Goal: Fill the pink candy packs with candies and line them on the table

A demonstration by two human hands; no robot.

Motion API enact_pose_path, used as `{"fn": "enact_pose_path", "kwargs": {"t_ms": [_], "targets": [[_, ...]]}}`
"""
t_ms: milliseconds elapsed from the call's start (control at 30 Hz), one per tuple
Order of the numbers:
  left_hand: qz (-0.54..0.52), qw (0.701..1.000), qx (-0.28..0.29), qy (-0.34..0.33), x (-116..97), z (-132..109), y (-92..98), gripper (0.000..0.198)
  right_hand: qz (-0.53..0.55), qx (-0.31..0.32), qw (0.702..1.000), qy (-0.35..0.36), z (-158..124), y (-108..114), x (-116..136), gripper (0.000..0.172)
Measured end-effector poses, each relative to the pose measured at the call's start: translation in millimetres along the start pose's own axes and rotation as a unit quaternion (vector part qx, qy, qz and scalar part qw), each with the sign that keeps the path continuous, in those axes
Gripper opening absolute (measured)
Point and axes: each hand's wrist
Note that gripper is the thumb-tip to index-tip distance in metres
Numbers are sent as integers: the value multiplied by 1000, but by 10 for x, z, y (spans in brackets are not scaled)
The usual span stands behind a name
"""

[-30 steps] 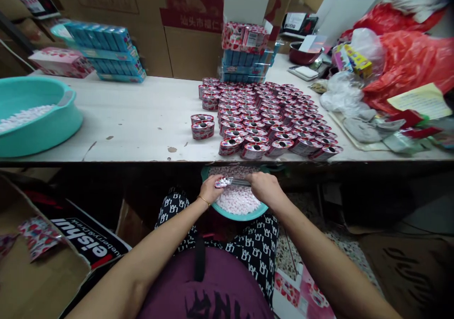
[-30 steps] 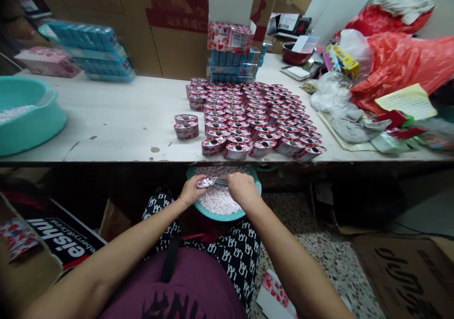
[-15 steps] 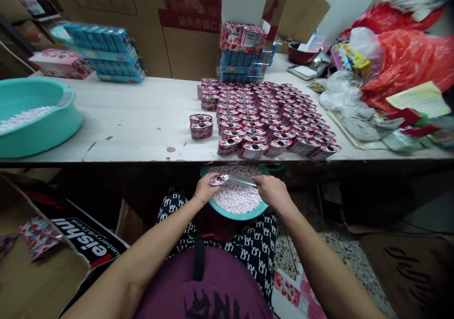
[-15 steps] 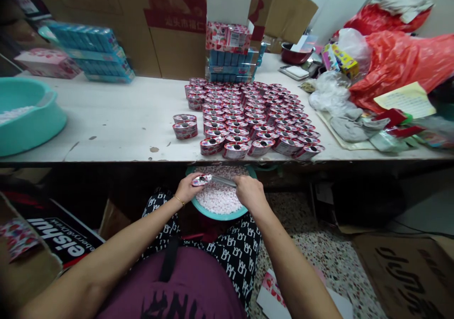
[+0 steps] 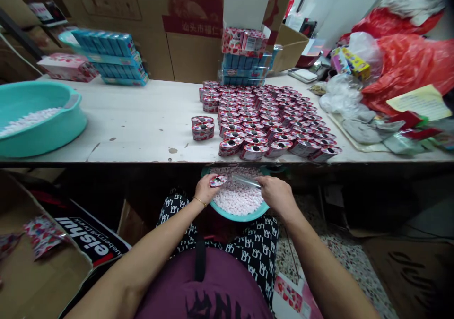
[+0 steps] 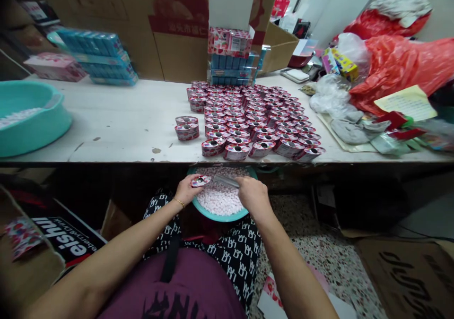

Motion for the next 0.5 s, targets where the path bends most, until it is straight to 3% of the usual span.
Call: {"fn": "enact_pose_path", "kwargs": {"t_ms": [100, 167, 233, 367, 500], "targets": [[105, 989, 19, -102, -195, -35, 336, 39, 23, 4, 999, -32, -39, -70, -183, 41], [109, 981, 28, -156, -337, 0, 567, 40, 48, 17, 998, -44, -63, -151, -285, 40], [78, 982, 0, -174, -429, 129, 754, 36, 72, 35, 995, -55, -83, -246, -345, 39], [37, 988, -61, -135, -365, 669, 940, 39, 107, 66, 990, -66, -128, -451, -356, 40], [98, 991, -73, -58, -192, 1254, 884, 48, 142, 74, 986, -49, -164, -640, -275, 40]]}}
Point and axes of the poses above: each hand's wrist, its own z-axis towards the middle knuckle, its own y-axis out of the back of the hand, x = y × z, and after that the axes turned 2 degrees about y, right-handed
